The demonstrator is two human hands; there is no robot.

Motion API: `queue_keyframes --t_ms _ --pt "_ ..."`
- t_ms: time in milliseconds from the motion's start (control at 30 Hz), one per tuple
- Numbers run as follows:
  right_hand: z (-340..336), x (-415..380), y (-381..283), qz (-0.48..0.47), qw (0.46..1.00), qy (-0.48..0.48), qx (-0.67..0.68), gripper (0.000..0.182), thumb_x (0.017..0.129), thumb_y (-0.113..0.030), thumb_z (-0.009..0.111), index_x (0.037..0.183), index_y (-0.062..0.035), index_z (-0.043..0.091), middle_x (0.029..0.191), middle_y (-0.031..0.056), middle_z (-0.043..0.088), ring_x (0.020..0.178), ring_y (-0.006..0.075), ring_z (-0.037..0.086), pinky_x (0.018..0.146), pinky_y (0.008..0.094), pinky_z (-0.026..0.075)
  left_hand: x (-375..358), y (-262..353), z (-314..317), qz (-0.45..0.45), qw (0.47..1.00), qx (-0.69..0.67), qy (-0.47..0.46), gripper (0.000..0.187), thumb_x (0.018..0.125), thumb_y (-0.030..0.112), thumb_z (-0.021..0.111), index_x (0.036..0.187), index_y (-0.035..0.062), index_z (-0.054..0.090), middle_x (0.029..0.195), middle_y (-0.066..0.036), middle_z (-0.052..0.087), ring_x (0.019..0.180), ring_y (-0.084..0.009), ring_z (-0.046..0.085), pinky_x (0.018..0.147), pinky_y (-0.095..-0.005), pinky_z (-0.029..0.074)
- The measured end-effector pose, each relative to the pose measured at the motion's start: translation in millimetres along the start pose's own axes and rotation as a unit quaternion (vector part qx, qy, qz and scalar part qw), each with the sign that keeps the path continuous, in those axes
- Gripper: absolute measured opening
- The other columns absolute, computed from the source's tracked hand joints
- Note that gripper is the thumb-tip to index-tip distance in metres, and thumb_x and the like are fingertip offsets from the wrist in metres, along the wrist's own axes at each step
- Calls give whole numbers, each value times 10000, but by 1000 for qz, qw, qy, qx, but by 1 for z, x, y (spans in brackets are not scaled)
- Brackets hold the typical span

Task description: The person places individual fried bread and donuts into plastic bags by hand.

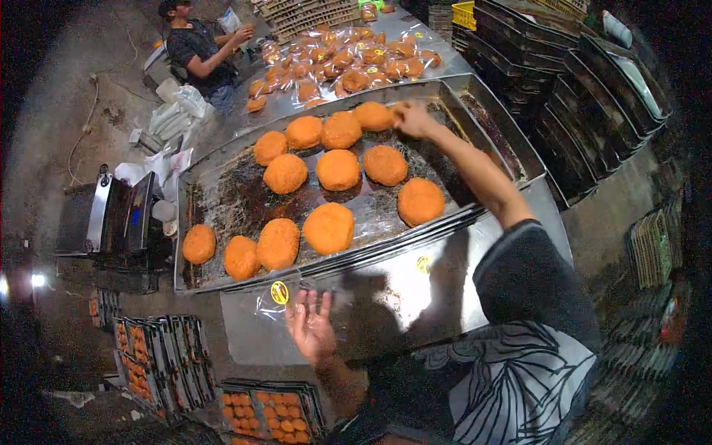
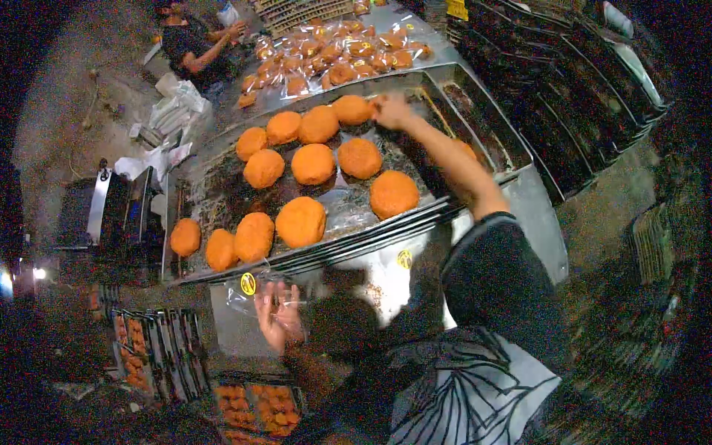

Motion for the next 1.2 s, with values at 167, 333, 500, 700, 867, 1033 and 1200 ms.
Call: queue_keyframes --t_ms 167,333,500,700,867,1033,1200 --pt "-18 -46 -39 69 997 -41 14 545 725 -417 545 1181 -148 414 1147 296 387 1021 503 391 852 523 361 16 11 3 7 1000 2 -25 305 821 110 468 1119 66 424 1119 -110 483 989 -255 481 855 -482 399" --pt "-114 -134 -117 -42 934 253 249 705 595 -327 709 1161 -14 429 943 225 562 886 340 549 778 400 437 39 45 33 107 988 -60 -91 360 814 95 454 1168 54 399 1134 -107 478 1001 -240 481 872 -421 407" --pt "-151 -240 -265 -193 897 335 213 927 506 -208 755 1283 -8 292 925 104 572 785 249 519 727 355 406 22 -15 74 87 984 -73 -136 456 785 47 447 1225 80 335 1205 -111 436 1099 -294 427 944 -443 344" --pt "-136 -290 -250 -45 918 311 241 904 532 -232 695 1286 6 258 921 117 573 637 225 520 619 299 459 -30 -65 95 -113 958 28 -262 503 794 280 435 1222 31 342 1183 -133 447 1076 -270 452 918 -380 361" --pt "-127 -301 -245 -59 907 293 298 913 570 -272 703 1294 -6 214 993 197 512 849 307 530 751 334 450 -30 -79 95 -192 972 -45 -127 520 765 275 475 1192 7 349 1099 -152 483 1037 -288 464 912 -428 360" --pt "-95 -295 -171 30 894 205 398 276 686 -134 616 929 -3 610 773 149 606 696 166 595 540 303 463 -49 -141 52 -123 852 294 -416 521 766 160 561 1214 4 345 968 -118 547 831 -180 558 710 -268 481" --pt "-222 -187 -144 -52 861 440 249 183 759 -174 538 831 -27 620 757 121 609 674 256 589 604 330 460 -94 -232 11 -95 639 591 -483 511 671 180 686 1079 -37 470 870 -104 529 744 -202 541 665 -307 451"
Point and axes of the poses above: each hand's wrist, its own x-axis towards the middle knuckle, its own z-axis out of the palm, y = z × x, the point moved 4 cm from there along x, towards the middle knuckle
